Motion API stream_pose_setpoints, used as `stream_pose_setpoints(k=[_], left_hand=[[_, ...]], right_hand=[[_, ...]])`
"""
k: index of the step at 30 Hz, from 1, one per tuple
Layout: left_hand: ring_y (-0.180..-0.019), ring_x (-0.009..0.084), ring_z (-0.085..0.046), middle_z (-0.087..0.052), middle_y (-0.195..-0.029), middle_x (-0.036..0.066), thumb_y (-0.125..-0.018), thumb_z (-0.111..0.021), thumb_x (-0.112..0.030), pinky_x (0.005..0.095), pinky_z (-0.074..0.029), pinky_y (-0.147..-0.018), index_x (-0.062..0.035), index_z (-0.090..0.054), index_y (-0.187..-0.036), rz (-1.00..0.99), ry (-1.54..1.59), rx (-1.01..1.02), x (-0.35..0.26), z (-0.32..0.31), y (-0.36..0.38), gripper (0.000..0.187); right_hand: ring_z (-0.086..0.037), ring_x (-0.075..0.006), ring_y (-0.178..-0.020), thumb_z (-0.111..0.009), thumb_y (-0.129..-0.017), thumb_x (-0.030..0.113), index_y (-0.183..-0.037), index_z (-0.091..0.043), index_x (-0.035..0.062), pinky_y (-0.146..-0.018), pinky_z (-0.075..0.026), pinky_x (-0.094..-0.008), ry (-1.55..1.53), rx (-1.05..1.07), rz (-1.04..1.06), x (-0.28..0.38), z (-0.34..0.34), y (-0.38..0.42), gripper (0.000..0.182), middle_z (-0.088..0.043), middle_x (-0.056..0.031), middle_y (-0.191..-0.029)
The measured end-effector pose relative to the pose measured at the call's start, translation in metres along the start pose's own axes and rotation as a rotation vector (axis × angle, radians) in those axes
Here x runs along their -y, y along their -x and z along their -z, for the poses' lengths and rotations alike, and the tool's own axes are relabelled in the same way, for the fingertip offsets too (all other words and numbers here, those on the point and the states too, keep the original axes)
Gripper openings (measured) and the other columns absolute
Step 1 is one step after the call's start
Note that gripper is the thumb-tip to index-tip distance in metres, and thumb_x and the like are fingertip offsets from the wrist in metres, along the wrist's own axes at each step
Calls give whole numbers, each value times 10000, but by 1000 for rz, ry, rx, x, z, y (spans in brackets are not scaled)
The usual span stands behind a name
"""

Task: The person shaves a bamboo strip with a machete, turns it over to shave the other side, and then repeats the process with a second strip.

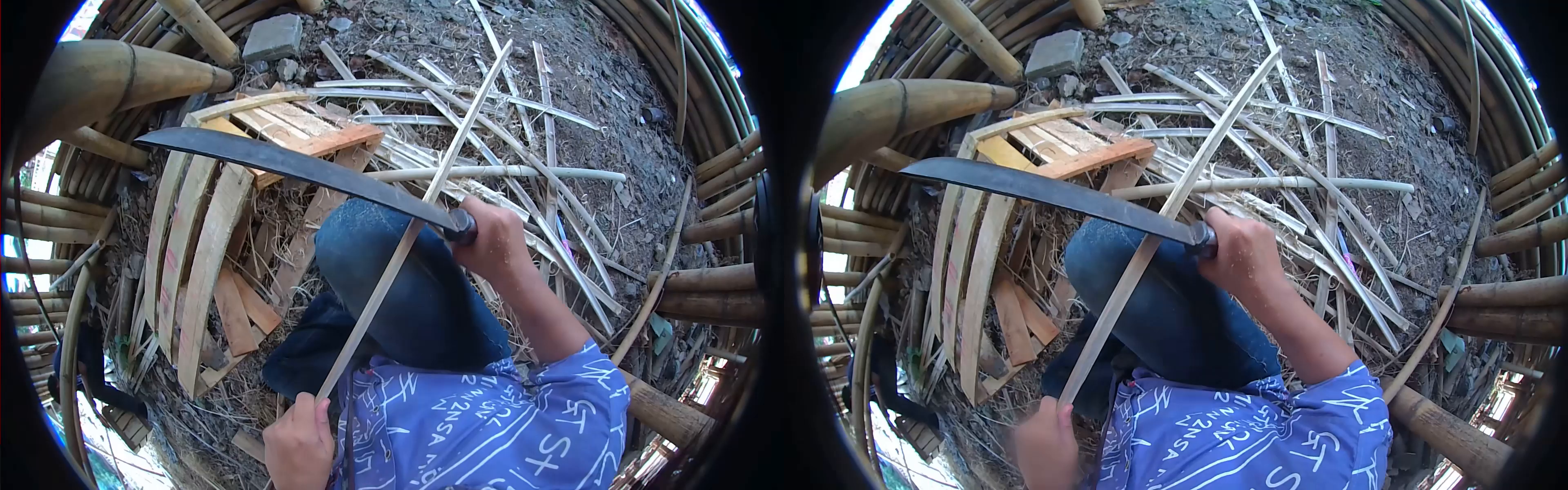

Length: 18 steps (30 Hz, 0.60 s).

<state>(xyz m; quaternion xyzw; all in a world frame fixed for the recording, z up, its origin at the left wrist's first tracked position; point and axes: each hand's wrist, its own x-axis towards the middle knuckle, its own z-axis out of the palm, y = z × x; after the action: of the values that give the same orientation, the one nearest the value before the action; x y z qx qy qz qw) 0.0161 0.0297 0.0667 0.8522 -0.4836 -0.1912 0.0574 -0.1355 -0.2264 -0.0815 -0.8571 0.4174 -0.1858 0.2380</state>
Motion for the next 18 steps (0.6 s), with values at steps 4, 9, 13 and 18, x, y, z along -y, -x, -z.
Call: stream_pose_setpoints(k=[4,9,13,18], left_hand=[[-547,383,-550,-516,-600,206,-940,-527,-183,436,-422,-472,-20,-551,-870,8,9,56,-1,2,2,179],[-567,425,-549,-513,-570,191,-903,-540,-266,504,-374,-518,-49,-501,-802,209,-54,149,9,-9,8,242],[-562,401,-536,-500,-592,200,-916,-537,-224,465,-392,-501,-28,-518,-810,150,43,165,16,6,10,224],[-560,414,-533,-512,-619,232,-960,-495,-226,451,-395,-471,-21,-527,-863,84,164,208,17,14,-6,229]], right_hand=[[-634,-345,-666,-659,-626,114,-784,-568,62,-604,-507,-440,60,-20,11,-8,-7,-7,190,-613,-162,-665],[-619,-386,-675,-596,-676,58,-713,-564,38,-612,-495,-461,134,-133,-211,-40,-10,-21,53,-603,-200,-670],[-648,-376,-718,-633,-703,146,-756,-611,51,-670,-525,-470,297,-156,-364,-138,-19,-17,111,-648,-207,-722],[-625,-414,-744,-619,-706,144,-767,-615,54,-675,-501,-492,265,-220,-354,-135,-14,-22,109,-639,-222,-746]])
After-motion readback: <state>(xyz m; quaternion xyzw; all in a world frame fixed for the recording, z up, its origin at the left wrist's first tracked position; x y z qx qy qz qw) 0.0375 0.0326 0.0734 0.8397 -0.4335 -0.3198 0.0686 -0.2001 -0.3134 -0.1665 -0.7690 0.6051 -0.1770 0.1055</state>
